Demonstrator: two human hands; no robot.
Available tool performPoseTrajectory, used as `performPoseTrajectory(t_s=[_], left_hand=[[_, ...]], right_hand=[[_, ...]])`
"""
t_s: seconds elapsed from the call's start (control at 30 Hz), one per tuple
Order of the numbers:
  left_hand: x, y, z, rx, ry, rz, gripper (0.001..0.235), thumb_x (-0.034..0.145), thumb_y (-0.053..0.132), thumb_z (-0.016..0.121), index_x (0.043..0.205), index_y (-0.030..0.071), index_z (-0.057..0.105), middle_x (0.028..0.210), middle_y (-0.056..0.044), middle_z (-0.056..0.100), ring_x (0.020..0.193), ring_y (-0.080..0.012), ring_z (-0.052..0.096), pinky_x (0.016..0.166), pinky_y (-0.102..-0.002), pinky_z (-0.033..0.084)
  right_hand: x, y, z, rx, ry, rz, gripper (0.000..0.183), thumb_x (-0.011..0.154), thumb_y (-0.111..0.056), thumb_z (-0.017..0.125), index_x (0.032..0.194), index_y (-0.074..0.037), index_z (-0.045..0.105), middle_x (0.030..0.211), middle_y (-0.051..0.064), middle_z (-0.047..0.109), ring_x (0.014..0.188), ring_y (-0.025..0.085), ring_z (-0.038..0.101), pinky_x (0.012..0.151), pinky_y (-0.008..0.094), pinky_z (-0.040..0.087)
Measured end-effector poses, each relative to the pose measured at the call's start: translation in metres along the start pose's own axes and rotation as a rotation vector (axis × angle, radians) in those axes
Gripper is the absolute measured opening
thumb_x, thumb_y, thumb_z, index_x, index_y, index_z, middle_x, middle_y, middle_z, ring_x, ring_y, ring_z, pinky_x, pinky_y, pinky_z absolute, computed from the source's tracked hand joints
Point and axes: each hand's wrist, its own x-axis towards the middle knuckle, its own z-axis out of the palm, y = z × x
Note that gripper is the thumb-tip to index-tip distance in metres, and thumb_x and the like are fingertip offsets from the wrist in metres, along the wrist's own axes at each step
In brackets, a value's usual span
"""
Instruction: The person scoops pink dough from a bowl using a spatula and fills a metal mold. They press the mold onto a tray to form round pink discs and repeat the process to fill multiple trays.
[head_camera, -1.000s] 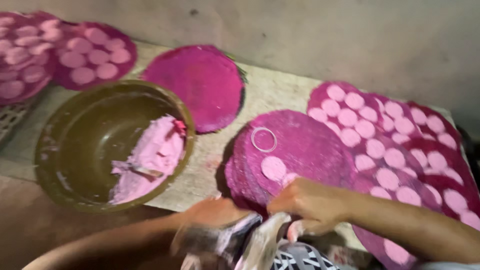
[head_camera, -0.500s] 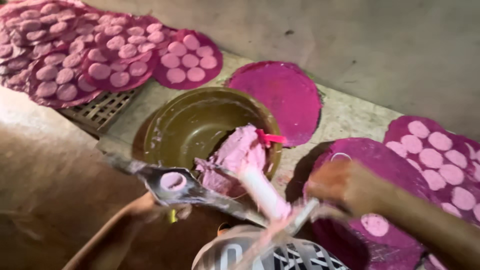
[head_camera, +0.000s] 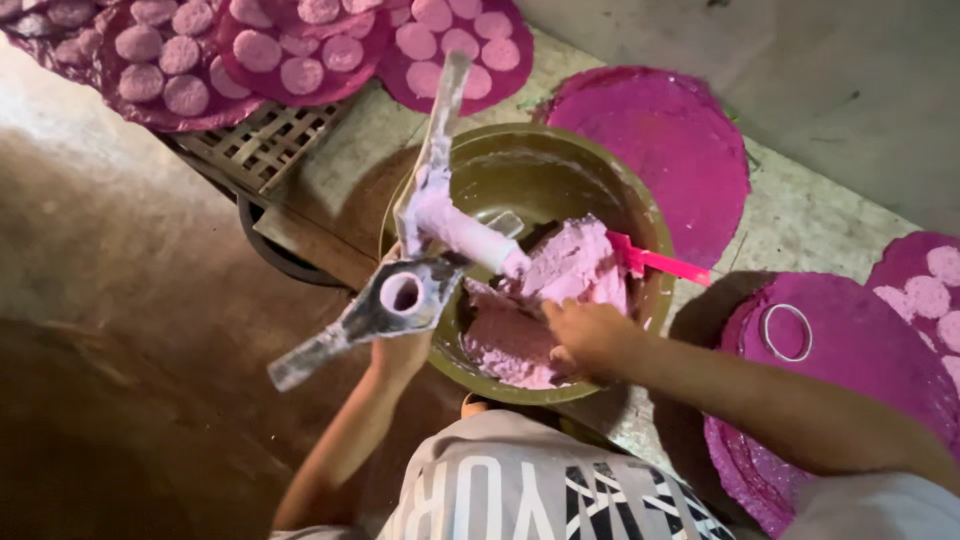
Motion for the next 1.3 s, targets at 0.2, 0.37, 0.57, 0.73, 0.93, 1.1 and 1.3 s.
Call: performPoseTrajectory(t_s=[0.2, 0.37, 0.57, 0.73, 0.93, 1.1, 1.3], left_hand=[[-0.008, -0.004, 0.014, 0.124, 0.104, 0.113, 0.025, 0.087, 0.001, 0.073, 0.11, 0.001, 0.063, 0.101, -0.009, 0.066, 0.09, -0.0168, 0.065, 0.081, -0.029, 0.053], [-0.008, 0.0, 0.014, 0.136, 0.096, 0.107, 0.032, 0.084, 0.003, 0.076, 0.113, 0.0, 0.063, 0.1, -0.008, 0.067, 0.085, -0.0168, 0.066, 0.078, -0.029, 0.053], [-0.012, -0.006, 0.016, 0.173, 0.152, 0.091, 0.031, 0.084, 0.003, 0.076, 0.111, 0.001, 0.062, 0.099, -0.007, 0.066, 0.085, -0.0166, 0.065, 0.077, -0.028, 0.054], [-0.012, -0.004, 0.021, 0.125, 0.168, 0.14, 0.034, 0.085, 0.003, 0.076, 0.116, 0.001, 0.062, 0.104, -0.008, 0.067, 0.09, -0.0181, 0.066, 0.081, -0.029, 0.054], [0.008, 0.013, 0.016, 0.044, 0.153, 0.142, 0.049, 0.089, 0.005, 0.078, 0.134, -0.001, 0.058, 0.118, -0.011, 0.068, 0.106, -0.0183, 0.065, 0.095, -0.032, 0.053], [0.026, 0.036, -0.001, 0.801, 0.044, 0.455, 0.047, 0.077, 0.02, 0.085, 0.118, 0.013, 0.065, 0.132, -0.016, 0.069, 0.104, -0.0289, 0.07, 0.08, -0.038, 0.06], [0.024, 0.051, 0.031, 0.689, -0.328, 0.245, 0.068, 0.079, 0.032, 0.081, 0.14, 0.01, 0.061, 0.108, -0.012, 0.07, 0.085, -0.0277, 0.071, 0.072, -0.039, 0.059]], right_hand=[[0.03, 0.012, 0.005, -0.219, 0.428, -0.359, 0.057, 0.079, -0.013, 0.064, 0.129, 0.011, 0.051, 0.086, 0.017, 0.067, 0.071, 0.03, 0.071, 0.056, 0.039, 0.058], [0.02, 0.033, -0.017, -0.254, 0.054, -0.012, 0.022, 0.099, -0.022, 0.055, 0.109, -0.004, 0.064, 0.076, 0.014, 0.068, 0.064, 0.027, 0.072, 0.053, 0.041, 0.057], [0.025, 0.027, 0.013, -0.389, 0.146, -0.258, 0.026, 0.095, -0.009, 0.057, 0.115, 0.006, 0.062, 0.076, 0.013, 0.069, 0.064, 0.026, 0.071, 0.052, 0.039, 0.059], [0.003, 0.016, 0.019, -0.188, -0.034, -0.229, 0.061, 0.082, -0.013, 0.065, 0.138, 0.005, 0.048, 0.087, 0.017, 0.069, 0.073, 0.031, 0.073, 0.061, 0.042, 0.06], [-0.055, 0.008, -0.019, -0.007, -0.084, -0.031, 0.052, 0.096, -0.015, 0.052, 0.147, -0.026, 0.053, 0.092, 0.014, 0.073, 0.08, 0.028, 0.073, 0.075, 0.045, 0.059], [-0.122, 0.026, -0.095, 0.175, -0.024, 0.221, 0.043, 0.09, -0.04, 0.064, 0.133, -0.038, 0.07, 0.073, 0.007, 0.078, 0.059, 0.02, 0.07, 0.07, 0.037, 0.06], [-0.11, 0.012, -0.149, -0.25, 0.139, 0.187, 0.033, 0.093, -0.041, 0.062, 0.125, -0.038, 0.068, 0.091, -0.004, 0.072, 0.057, 0.019, 0.064, 0.056, 0.042, 0.057]])
